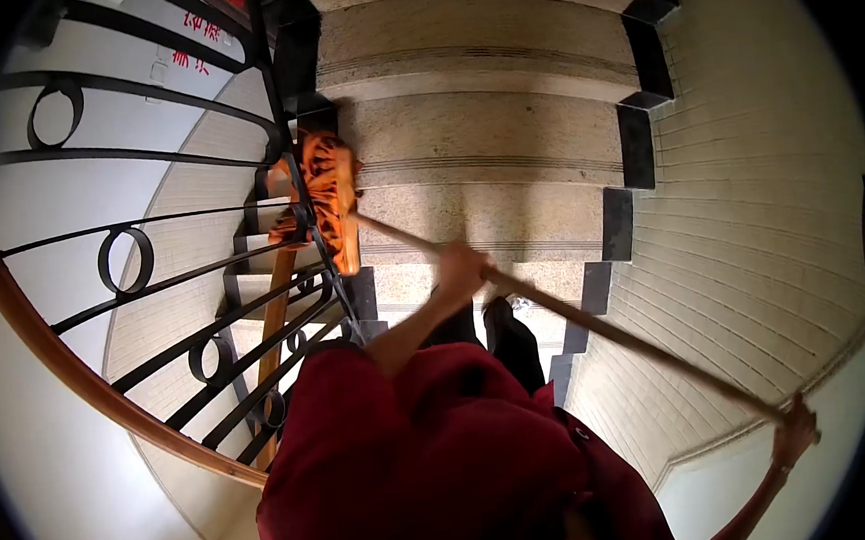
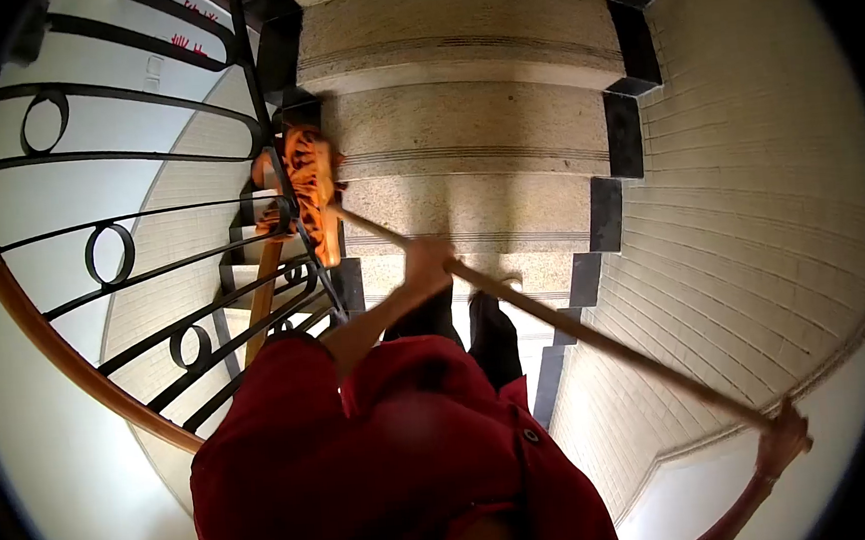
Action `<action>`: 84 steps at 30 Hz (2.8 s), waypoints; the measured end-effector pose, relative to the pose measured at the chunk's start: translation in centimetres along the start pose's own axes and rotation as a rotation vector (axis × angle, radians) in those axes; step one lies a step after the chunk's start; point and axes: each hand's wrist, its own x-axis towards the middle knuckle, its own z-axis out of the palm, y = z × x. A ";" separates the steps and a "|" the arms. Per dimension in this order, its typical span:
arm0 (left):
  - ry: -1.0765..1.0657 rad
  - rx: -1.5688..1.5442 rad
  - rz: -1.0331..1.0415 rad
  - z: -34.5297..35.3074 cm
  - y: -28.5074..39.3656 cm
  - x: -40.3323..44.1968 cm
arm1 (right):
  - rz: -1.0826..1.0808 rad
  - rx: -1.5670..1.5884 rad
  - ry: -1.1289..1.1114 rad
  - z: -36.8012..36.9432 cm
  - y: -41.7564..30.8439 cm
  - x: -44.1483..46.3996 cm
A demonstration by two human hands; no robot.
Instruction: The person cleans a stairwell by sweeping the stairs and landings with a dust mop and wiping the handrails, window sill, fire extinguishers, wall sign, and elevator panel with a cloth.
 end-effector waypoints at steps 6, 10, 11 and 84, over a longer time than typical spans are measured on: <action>-0.550 0.070 0.226 1.1 11.7 -3.5 | 0.343 0.088 -0.266 16.5 0.8 -21.7; -0.624 0.154 0.494 1.8 15.6 -0.7 | 0.491 0.287 -0.168 21.6 -6.2 -32.6; -0.633 0.181 0.570 1.4 17.2 0.7 | 0.616 0.345 -0.292 21.5 -8.2 -34.6; 0.023 0.581 0.446 -22.8 6.7 25.0 | 0.384 0.571 0.344 1.1 -25.9 0.8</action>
